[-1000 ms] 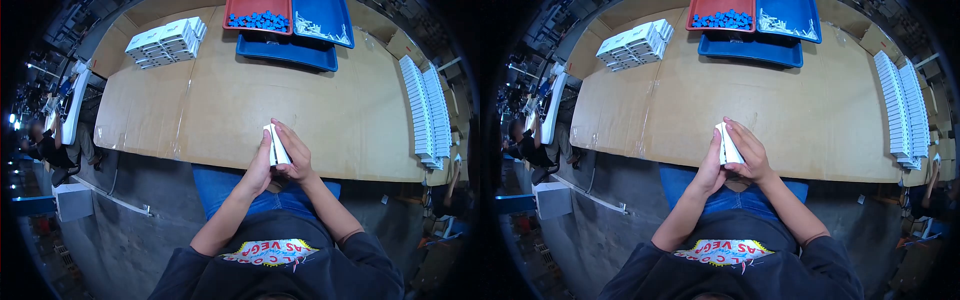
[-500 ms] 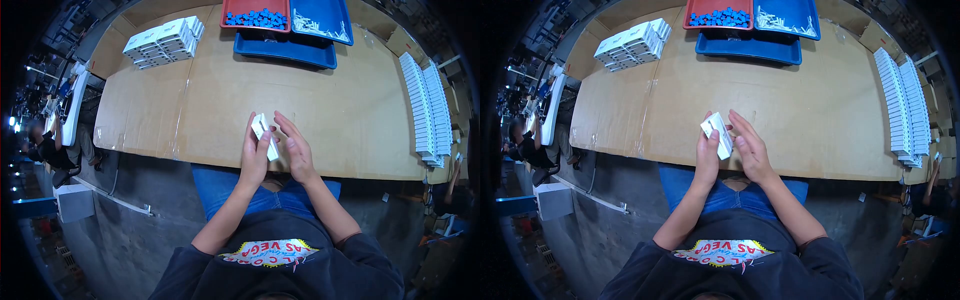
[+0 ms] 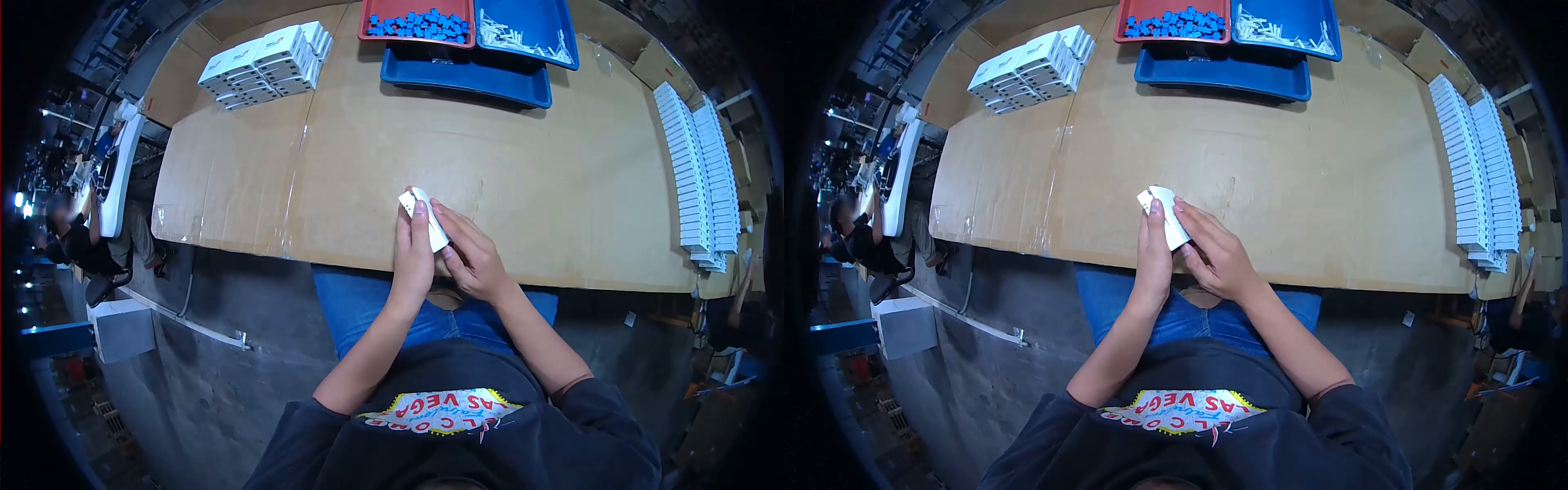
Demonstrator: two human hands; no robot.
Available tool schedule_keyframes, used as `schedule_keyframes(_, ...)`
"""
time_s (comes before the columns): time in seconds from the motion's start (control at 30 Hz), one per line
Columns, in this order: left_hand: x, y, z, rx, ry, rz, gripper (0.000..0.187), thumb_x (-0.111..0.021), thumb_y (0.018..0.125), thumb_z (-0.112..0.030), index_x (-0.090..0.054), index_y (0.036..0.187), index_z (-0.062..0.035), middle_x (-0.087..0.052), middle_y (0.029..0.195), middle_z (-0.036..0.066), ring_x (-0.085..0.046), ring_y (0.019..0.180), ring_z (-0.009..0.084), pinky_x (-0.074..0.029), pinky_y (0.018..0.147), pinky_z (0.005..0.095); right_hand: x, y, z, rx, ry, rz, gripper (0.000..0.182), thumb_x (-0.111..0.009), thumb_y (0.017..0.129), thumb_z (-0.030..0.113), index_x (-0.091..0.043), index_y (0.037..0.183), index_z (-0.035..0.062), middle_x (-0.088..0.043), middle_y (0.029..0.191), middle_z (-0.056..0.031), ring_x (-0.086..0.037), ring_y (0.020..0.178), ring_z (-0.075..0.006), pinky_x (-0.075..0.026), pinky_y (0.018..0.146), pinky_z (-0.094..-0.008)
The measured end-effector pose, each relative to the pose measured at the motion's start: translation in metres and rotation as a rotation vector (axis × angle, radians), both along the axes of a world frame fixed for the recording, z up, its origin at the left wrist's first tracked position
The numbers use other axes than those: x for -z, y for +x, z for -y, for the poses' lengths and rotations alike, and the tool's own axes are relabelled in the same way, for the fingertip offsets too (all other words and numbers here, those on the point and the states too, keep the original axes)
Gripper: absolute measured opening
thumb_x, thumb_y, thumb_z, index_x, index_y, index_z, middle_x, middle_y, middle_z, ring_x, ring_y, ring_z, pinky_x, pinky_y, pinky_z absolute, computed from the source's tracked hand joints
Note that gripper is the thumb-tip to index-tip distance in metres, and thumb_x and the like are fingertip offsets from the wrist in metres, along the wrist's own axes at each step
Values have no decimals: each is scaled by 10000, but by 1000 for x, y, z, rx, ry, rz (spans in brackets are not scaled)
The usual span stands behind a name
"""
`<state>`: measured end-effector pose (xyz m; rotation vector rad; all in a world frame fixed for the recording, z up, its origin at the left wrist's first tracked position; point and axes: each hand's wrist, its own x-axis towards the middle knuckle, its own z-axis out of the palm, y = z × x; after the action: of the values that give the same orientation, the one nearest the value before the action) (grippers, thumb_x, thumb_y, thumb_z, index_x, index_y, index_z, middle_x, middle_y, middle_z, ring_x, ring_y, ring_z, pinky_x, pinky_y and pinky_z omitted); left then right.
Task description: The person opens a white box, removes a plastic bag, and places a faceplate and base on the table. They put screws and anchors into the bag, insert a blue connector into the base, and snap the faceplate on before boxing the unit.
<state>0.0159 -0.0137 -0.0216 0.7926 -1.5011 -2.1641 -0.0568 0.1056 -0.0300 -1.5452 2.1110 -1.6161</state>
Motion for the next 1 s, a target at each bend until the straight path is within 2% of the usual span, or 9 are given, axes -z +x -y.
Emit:
schedule_keyframes(0.23,-5,1,-1,13,25,66,537,-394,1141,-488,-516,1391,-28,-589,1151,51,-558,1041,133,-455,938,299,2,2,3,68,-31,-83,508,-629,957,34,-552,1446,-80,-630,1399,-279,-640,1278,-428,-528,1063,-442)
schedule_keyframes(0.3,-1,-1,-3,10,-57,15,499,-439,1139,-412,-458,1444,-19,-590,1164,77,-564,1031,138,-479,912,315,3,6,3,94,-41,-75,499,-625,963,29,-553,1444,-83,-643,1381,-276,-664,1246,-420,-548,1033,-431)
schedule_keyframes(0.5,-5,0,-6,81,-32,-11,455,-476,1134,-336,-418,1453,-16,-588,1171,85,-562,1029,139,-490,892,303,-1,13,1,165,-15,93,462,-598,1001,50,-559,1444,-75,-639,1392,-273,-675,1235,-401,-564,1005,-413)
schedule_keyframes(0.63,-6,0,-7,85,-54,6,469,-447,1142,-363,-429,1456,-15,-597,1159,85,-567,1021,144,-497,889,309,3,6,3,145,-45,-80,486,-596,1020,97,-528,1473,-67,-633,1402,-273,-665,1259,-399,-569,998,-400)
schedule_keyframes(0.73,-5,0,-10,87,-35,36,509,-416,1147,-394,-424,1480,-9,-604,1174,99,-577,1032,159,-499,904,317,5,9,4,156,-62,-3,485,-588,1023,100,-526,1476,-63,-655,1362,-274,-726,1131,-373,-596,912,-399)
schedule_keyframes(0.83,-6,5,-10,125,4,71,542,-396,1149,-413,-412,1503,-3,-609,1191,115,-582,1057,174,-497,925,322,5,13,-3,146,42,82,465,-570,1028,91,-540,1466,-61,-685,1294,-272,-756,926,-341,-602,786,-403)
schedule_keyframes(0.93,-7,3,-13,101,8,76,548,-395,1148,-422,-417,1497,0,-610,1180,116,-580,1060,174,-494,929,322,10,10,0,149,-31,-80,455,-546,1033,75,-541,1468,-59,-705,1238,-266,-732,787,-320,-584,709,-409)
schedule_keyframes(1.0,-5,2,-14,74,1,71,544,-396,1146,-425,-426,1484,0,-608,1167,112,-577,1052,171,-493,925,320,8,10,1,148,-26,-86,455,-538,1031,65,-540,1469,-60,-704,1241,-268,-735,798,-328,-587,715,-408)
